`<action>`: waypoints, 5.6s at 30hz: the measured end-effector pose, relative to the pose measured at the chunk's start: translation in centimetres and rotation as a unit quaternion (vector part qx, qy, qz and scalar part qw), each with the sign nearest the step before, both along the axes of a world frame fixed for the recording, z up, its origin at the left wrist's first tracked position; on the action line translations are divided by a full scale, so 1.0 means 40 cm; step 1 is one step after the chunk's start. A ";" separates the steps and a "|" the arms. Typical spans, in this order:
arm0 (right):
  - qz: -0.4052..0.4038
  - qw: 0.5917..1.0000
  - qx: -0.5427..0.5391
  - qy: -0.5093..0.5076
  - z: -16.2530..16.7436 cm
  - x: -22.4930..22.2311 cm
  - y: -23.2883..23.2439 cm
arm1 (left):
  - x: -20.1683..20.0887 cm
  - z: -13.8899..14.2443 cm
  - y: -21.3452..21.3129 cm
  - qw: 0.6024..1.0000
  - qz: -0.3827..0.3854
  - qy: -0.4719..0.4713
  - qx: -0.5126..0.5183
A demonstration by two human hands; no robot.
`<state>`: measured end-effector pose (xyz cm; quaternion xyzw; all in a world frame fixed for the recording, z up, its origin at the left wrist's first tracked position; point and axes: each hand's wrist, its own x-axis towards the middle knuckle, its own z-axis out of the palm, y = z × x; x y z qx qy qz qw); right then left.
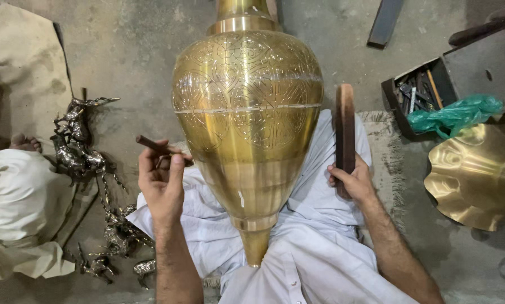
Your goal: The person sits on the floor holding a large engraved brass vase between their legs. They hold a chisel against the vase surface with one hand and strike it with a wooden mallet held in the other hand, carving decorative patterns into the brass, repositioning the chisel across different areas of the design.
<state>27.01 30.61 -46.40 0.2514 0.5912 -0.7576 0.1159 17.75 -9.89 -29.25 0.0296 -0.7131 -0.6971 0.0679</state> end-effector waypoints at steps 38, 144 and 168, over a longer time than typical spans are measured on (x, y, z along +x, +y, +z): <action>-0.051 0.998 -0.046 -0.009 0.028 0.021 -0.059 | 0.529 -0.205 0.125 0.806 -0.140 -0.405 -0.409; 0.073 0.989 -0.093 0.090 0.091 -0.085 0.025 | -0.119 0.092 -0.023 0.973 -0.109 -0.072 0.193; 0.086 0.970 0.187 0.132 0.450 -0.161 -0.017 | -0.167 0.078 -0.047 0.973 -0.125 -0.052 0.188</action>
